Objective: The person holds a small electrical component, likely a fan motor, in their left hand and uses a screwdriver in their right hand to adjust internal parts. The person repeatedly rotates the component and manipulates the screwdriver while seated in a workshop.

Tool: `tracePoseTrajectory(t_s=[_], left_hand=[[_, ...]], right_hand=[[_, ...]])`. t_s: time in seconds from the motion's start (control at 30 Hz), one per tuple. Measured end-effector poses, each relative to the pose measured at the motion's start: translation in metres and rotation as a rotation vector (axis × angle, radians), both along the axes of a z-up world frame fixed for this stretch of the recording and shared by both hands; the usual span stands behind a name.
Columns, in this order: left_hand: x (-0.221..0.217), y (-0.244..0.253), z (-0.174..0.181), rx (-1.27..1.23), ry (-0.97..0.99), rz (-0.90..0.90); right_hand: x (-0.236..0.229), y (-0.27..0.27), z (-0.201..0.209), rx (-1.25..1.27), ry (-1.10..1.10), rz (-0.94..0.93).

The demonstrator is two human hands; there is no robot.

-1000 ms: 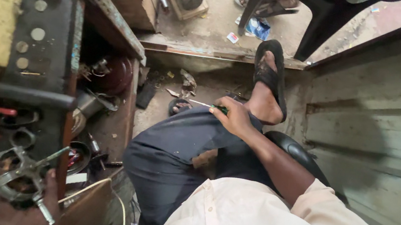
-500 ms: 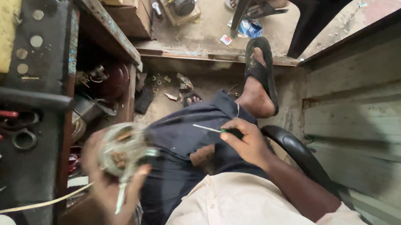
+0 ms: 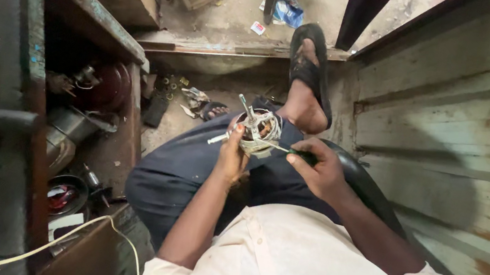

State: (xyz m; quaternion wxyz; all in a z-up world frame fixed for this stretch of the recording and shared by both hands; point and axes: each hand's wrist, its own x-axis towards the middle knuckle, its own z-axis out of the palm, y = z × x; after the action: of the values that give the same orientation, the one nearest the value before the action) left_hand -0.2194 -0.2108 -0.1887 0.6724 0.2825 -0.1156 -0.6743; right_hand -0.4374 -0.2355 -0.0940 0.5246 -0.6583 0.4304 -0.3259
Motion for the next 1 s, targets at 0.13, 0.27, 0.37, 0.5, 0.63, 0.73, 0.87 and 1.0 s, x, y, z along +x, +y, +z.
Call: tracePoseTrajectory(t_s=[0.13, 0.27, 0.37, 0.5, 0.63, 0.73, 0.87, 1.0], left_hand=[[0.005, -0.010, -0.010, 0.094, 0.053, -0.013], [0.003, -0.009, -0.018, 0.110, 0.115, -0.029], [0.005, -0.009, -0.020, 0.082, 0.135, -0.044], [0.007, -0.005, -0.018, 0.032, 0.073, -0.033], [0.007, -0.002, -0.022, 0.066, 0.107, -0.017], [0.007, -0.002, -0.027, 0.025, 0.092, -0.019], [0.006, -0.002, -0.027, 0.009, 0.045, -0.030], [0.005, 0.001, -0.025, -0.010, 0.008, -0.010]], right_hand=[[0.012, -0.014, 0.009, -0.168, 0.135, 0.026], [0.017, -0.013, 0.016, -0.256, 0.196, -0.001], [0.021, -0.013, 0.024, -0.256, 0.193, -0.033], [0.023, -0.014, 0.035, -0.358, 0.211, 0.034], [0.026, -0.014, 0.038, -0.359, 0.230, 0.066], [0.029, -0.012, 0.038, -0.375, 0.242, 0.057], [0.031, -0.008, 0.037, -0.368, 0.295, 0.016], [0.028, -0.005, 0.036, -0.227, 0.315, 0.032]])
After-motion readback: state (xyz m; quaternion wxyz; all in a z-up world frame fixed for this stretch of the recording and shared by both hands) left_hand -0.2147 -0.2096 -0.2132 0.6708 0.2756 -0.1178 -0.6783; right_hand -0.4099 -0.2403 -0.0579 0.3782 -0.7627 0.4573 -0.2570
